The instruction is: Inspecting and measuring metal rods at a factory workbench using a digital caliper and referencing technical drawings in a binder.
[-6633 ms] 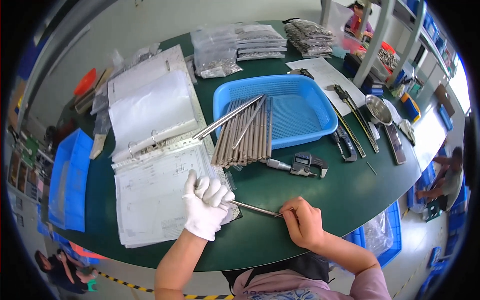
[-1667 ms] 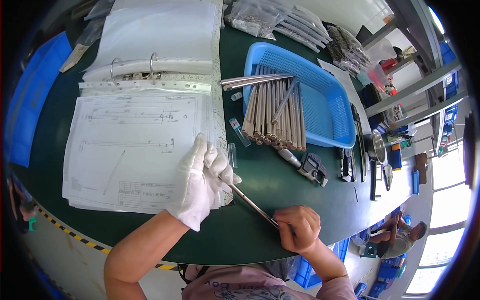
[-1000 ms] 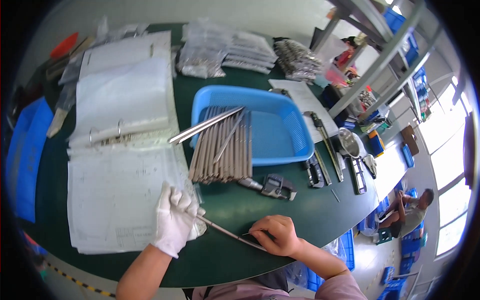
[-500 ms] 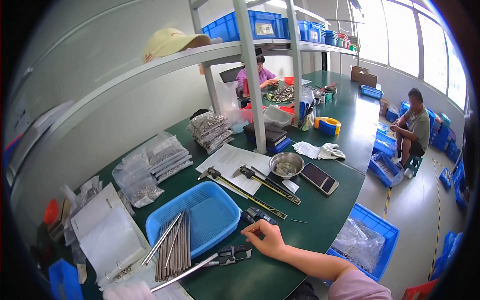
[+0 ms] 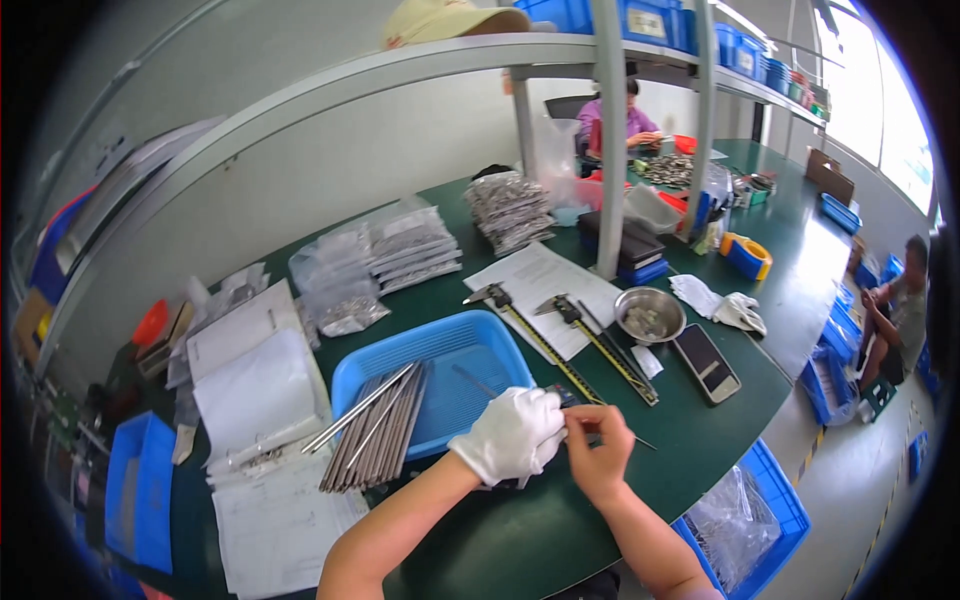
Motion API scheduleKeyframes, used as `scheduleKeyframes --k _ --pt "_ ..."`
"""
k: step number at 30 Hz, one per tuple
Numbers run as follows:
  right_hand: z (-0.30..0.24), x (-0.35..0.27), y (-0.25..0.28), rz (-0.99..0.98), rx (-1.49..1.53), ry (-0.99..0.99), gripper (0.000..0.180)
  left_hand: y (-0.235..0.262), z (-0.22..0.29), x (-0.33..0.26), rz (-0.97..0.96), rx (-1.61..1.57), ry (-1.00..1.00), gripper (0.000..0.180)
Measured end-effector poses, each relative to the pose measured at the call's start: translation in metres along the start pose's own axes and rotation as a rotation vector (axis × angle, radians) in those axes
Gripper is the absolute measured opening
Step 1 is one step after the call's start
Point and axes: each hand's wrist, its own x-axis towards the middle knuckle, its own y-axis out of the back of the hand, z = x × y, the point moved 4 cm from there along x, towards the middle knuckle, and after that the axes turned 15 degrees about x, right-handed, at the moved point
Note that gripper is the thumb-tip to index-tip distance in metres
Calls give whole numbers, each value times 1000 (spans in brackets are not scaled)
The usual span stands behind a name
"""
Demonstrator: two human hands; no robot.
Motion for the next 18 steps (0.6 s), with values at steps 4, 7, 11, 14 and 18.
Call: scheduleKeyframes --k 4,7,11,14,18 --pt "4 7 15 137 186 -144 7 -13 -15 2 -88 44 225 21" --pt "4 4 12 109 240 -170 7 -19 -20 -1 -158 91 394 31" --pt "1 1 10 77 202 -158 7 -7 -20 -7 -314 88 465 71" --pt "1 2 15 121 227 -112 8 21 -22 -16 -441 111 470 75" --pt "1 2 12 99 212 -120 8 79 -37 -36 -625 155 537 51"
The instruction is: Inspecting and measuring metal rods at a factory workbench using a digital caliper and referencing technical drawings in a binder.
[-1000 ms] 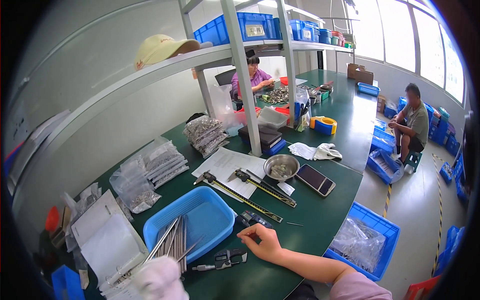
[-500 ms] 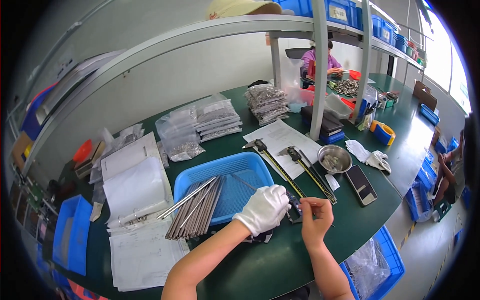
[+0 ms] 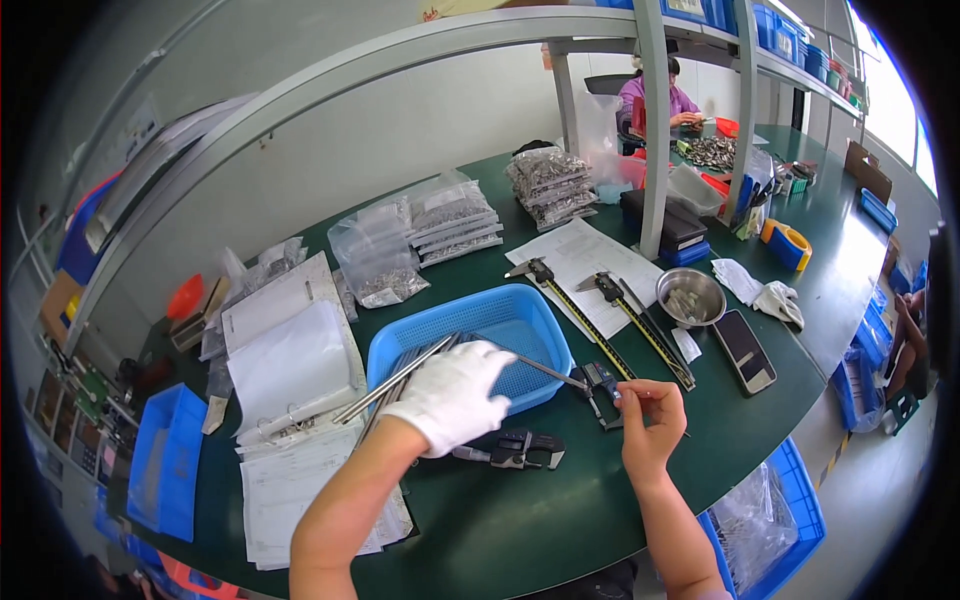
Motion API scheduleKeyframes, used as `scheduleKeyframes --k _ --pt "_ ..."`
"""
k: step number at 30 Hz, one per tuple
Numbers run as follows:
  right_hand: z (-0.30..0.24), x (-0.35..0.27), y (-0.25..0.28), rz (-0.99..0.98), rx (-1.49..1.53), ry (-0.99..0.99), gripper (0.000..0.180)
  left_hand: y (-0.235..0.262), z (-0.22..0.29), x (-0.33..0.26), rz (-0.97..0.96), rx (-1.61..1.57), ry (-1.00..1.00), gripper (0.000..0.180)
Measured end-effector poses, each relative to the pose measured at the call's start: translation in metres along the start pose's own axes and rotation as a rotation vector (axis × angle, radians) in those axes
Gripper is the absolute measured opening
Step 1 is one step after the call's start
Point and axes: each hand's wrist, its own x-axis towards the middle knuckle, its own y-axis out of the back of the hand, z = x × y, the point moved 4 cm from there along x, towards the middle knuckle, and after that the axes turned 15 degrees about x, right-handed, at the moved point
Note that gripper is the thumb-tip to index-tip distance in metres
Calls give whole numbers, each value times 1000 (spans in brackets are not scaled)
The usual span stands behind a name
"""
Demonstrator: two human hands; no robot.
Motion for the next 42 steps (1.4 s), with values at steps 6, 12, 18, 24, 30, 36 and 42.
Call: scheduleKeyframes --k 6,12,18,24,30,36,42 --pt "-1 -3 -4 -12 -9 16 11 -1 -18 -68 -160 307 -61 34" --pt "1 -7 -6 -128 -65 -15 10 -24 -13 -74 310 398 -239 2" --pt "3 -9 -5 -65 -35 -9 11 -27 -3 -76 455 383 -217 3" --pt "7 -7 -9 -73 -19 -10 11 8 -6 -76 755 171 -67 18" --pt "4 -5 -9 -59 -15 -14 10 5 -46 -18 750 -458 163 9" --pt "10 -9 -10 -92 -72 -17 8 27 -76 -14 941 -1072 231 23" --pt "-6 -7 -14 -248 -176 173 11 68 -62 -100 1099 -1256 267 24"
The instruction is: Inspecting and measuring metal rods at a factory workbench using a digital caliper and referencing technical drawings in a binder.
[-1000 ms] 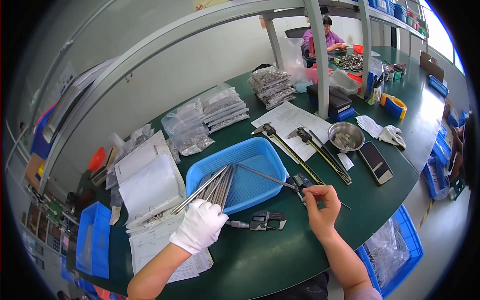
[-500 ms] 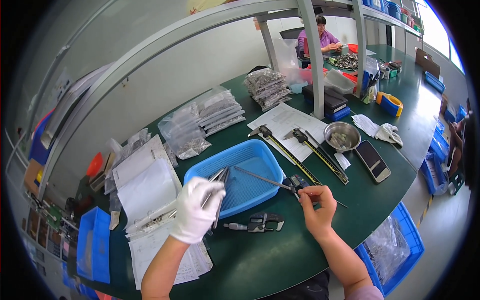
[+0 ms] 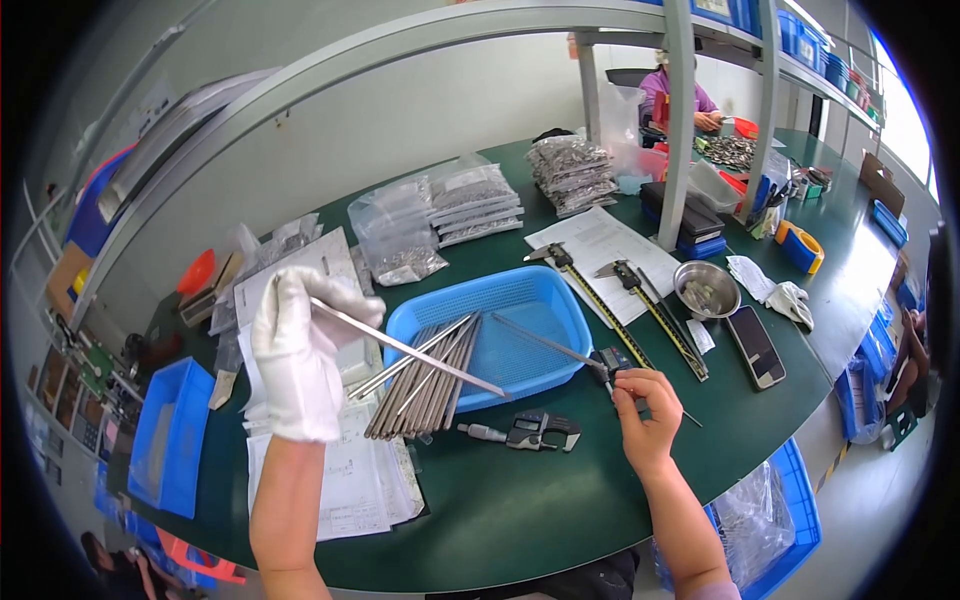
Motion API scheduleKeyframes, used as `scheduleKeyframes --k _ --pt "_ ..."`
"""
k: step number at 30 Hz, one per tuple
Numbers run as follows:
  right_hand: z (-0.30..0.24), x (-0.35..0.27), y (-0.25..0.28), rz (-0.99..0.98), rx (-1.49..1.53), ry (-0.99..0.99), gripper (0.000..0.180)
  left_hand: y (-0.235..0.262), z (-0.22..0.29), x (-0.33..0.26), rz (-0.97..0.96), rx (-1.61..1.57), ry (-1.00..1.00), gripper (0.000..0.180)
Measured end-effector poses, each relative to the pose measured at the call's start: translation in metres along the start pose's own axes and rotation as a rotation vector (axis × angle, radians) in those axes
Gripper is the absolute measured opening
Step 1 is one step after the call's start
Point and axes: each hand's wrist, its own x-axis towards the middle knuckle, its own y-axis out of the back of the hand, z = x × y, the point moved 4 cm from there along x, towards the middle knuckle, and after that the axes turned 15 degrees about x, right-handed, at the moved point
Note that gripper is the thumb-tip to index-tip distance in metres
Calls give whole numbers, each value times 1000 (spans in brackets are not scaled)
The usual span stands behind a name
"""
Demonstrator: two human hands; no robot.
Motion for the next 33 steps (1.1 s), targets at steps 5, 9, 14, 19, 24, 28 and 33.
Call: scheduleKeyframes --k 5,9,14,19,24,28,33 --pt "-6 -12 -15 -168 -28 -29 13 25 -20 -84 -46 -48 354 29" --pt "-28 -29 -40 -282 32 -13 14 48 -48 -128 38 -149 449 26" --pt "-63 -71 -85 -582 204 -45 16 68 -86 -155 180 -322 498 28" --pt "-59 -92 -107 -686 222 -127 15 65 -134 -161 110 -563 707 32" --pt "-58 -100 -111 -750 164 -40 15 66 -164 -173 198 -777 841 30" --pt "-59 -100 -113 -791 121 -162 12 69 -162 -175 178 -854 889 28" --pt "-54 -104 -117 -813 184 -189 14 68 -159 -169 157 -791 865 29"
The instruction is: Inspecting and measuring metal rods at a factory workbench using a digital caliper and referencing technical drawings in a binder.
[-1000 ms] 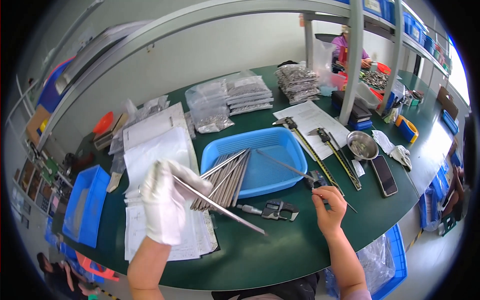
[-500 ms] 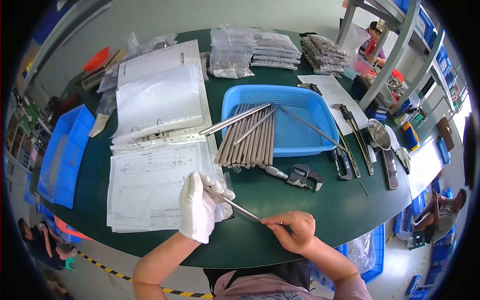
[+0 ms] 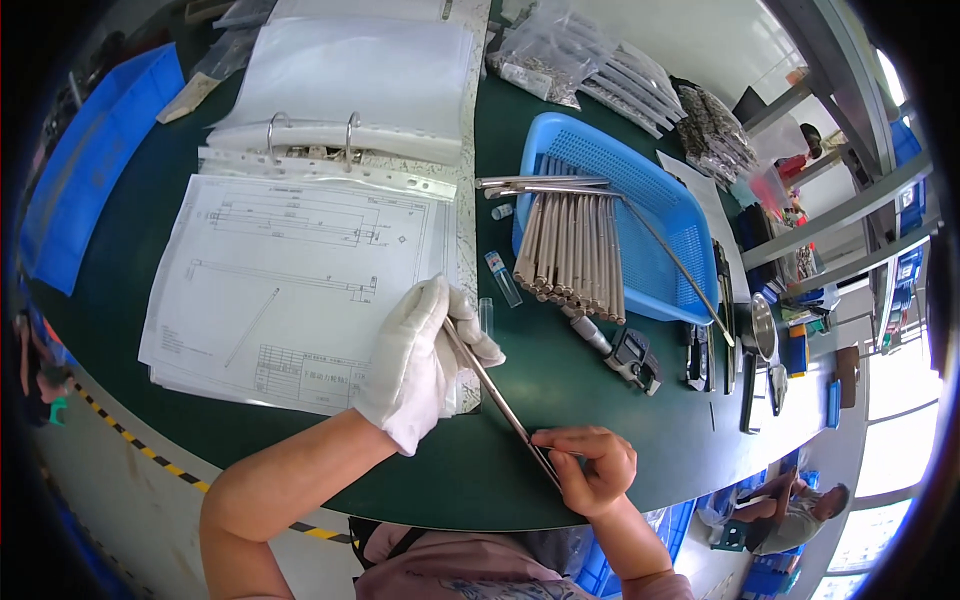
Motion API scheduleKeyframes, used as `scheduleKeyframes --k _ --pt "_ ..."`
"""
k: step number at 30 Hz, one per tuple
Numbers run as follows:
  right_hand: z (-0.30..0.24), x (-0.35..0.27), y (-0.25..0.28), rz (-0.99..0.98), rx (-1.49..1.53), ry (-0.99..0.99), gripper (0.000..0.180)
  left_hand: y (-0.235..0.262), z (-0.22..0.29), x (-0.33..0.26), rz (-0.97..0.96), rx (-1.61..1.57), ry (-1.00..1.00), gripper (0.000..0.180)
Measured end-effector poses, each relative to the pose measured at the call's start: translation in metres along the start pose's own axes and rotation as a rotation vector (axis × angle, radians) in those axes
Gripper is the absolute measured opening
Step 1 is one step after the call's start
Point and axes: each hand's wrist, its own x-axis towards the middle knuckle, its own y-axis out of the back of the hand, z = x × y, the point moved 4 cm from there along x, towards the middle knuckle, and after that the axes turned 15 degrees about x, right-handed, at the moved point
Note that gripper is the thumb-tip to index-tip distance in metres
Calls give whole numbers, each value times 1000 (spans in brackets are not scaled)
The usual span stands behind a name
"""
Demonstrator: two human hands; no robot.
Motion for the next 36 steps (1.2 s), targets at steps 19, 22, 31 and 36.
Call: scheduleKeyframes --k 19,22,31,36 --pt "-19 7 -2 -171 -424 172 16 -1 1 -4 43 94 71 25" --pt "-21 12 -4 -211 -459 186 15 -1 3 -4 69 108 85 24" --pt "-9 5 -1 -212 -248 112 14 1 -3 -3 61 10 114 27" --pt "-17 3 -11 -236 -244 197 14 -5 1 -5 30 -98 144 34"
